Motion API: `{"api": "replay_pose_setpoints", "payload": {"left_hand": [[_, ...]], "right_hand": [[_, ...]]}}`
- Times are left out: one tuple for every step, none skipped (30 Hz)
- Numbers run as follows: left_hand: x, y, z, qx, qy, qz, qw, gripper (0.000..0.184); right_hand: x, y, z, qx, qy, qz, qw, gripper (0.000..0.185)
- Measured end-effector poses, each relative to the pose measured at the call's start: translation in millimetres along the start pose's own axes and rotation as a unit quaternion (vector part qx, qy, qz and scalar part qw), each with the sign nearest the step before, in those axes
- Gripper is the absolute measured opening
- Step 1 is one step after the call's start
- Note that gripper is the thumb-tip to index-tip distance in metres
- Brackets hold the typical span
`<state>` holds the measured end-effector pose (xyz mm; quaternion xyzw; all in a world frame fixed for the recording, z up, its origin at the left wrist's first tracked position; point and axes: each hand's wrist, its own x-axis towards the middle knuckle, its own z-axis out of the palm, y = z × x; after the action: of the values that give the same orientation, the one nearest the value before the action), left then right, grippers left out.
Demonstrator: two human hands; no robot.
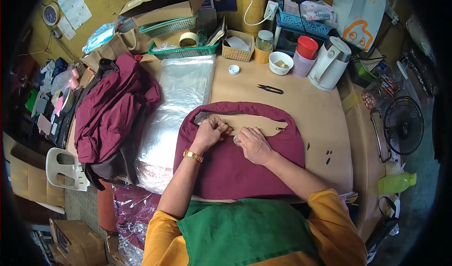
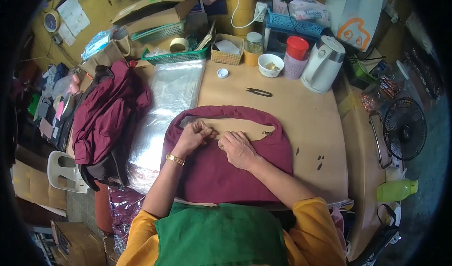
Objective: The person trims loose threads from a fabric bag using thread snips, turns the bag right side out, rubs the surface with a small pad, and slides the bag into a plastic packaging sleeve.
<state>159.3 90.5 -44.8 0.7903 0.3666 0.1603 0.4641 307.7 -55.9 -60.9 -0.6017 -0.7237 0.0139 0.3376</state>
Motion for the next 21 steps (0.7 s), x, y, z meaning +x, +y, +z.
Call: {"api": "replay_pose_setpoints", "payload": {"left_hand": [[1.8,-3.4,3.3,-0.174,-0.021,-0.032,0.984,0.017],[3.2,-7.2,5.9,-0.343,-0.042,-0.063,0.936,0.015],[2.4,-7.1,3.8,-0.343,-0.042,-0.064,0.936,0.015],[1.4,-7.9,-1.4,-0.37,-0.053,-0.066,0.925,0.014],[-0.2,-9.0,-6.7,-0.397,-0.064,-0.067,0.913,0.013],[-4.2,-8.4,-11.8,-0.397,-0.063,-0.067,0.913,0.013],[-10.2,-8.2,-17.0,-0.408,-0.047,-0.057,0.91,0.014],[-16.5,-8.3,-22.9,-0.419,-0.031,-0.048,0.906,0.016],[-24.3,-3.1,-33.0,-0.434,-0.026,-0.053,0.899,0.015],[-28.2,-9.6,-39.6,-0.432,-0.026,-0.053,0.9,0.015],[-32.3,-17.2,-45.9,-0.43,-0.031,-0.042,0.901,0.015],[-37.1,-20.7,-48.7,-0.429,-0.036,-0.032,0.902,0.015],[-42.8,-19.4,-44.5,-0.337,-0.015,-0.035,0.941,0.015],[-45.4,-25.5,-37.3,-0.187,0.006,0.003,0.982,0.012],[-50.9,-18.4,-31.8,-0.045,0.033,0.062,0.997,0.01],[-57.1,-2.6,-26.9,0.099,0.059,0.118,0.986,0.008],[-62.7,14.2,-22.5,0.186,0.1,0.215,0.953,0.002],[-61.6,12.5,-19.3,0.185,0.099,0.215,0.954,0.002],[-58.2,8.6,-15.5,0.261,0.075,0.183,0.945,0.004],[-53.5,5.6,-13.2,0.337,0.051,0.15,0.928,0.009],[-48.7,3.9,-13.6,0.366,0.028,0.139,0.92,0.013]], "right_hand": [[0.0,-0.1,0.3,0.0,0.0,0.0,1.0,0.006],[-0.3,0.2,0.3,0.002,-0.001,0.001,1.0,0.006],[-0.7,0.4,0.3,0.004,-0.001,0.002,1.0,0.006],[-1.1,0.8,0.5,0.004,-0.001,0.003,1.0,0.006],[-1.5,1.3,0.6,0.005,-0.003,0.0,1.0,0.007],[-1.1,1.9,0.5,0.006,-0.005,-0.003,1.0,0.007],[-0.5,2.3,0.4,0.006,-0.004,-0.003,1.0,0.007],[-0.5,2.4,0.3,0.002,-0.002,-0.007,1.0,0.007],[-0.6,2.1,0.4,-0.002,0.0,-0.01,1.0,0.007],[-0.7,1.8,0.7,-0.001,0.001,-0.01,1.0,0.007],[-0.6,1.8,0.9,0.001,0.006,-0.013,1.0,0.007],[-0.5,1.7,1.0,0.004,0.01,-0.015,1.0,0.007],[-0.5,1.4,0.9,0.005,0.01,-0.016,1.0,0.007],[-0.4,1.2,0.3,0.002,0.006,-0.015,1.0,0.008],[0.2,0.7,0.0,-0.001,0.002,-0.014,1.0,0.008],[0.7,0.2,-0.2,-0.001,0.001,-0.015,1.0,0.008],[1.3,-0.1,-0.8,0.004,-0.002,-0.017,1.0,0.009],[3.1,-3.3,-4.0,0.009,-0.004,-0.018,1.0,0.01],[5.1,-6.4,-8.1,0.007,-0.005,-0.017,1.0,0.01],[8.9,-9.0,-13.4,-0.01,0.012,-0.036,0.999,0.013],[16.0,-10.9,-21.0,-0.026,0.029,-0.056,0.998,0.017]]}}
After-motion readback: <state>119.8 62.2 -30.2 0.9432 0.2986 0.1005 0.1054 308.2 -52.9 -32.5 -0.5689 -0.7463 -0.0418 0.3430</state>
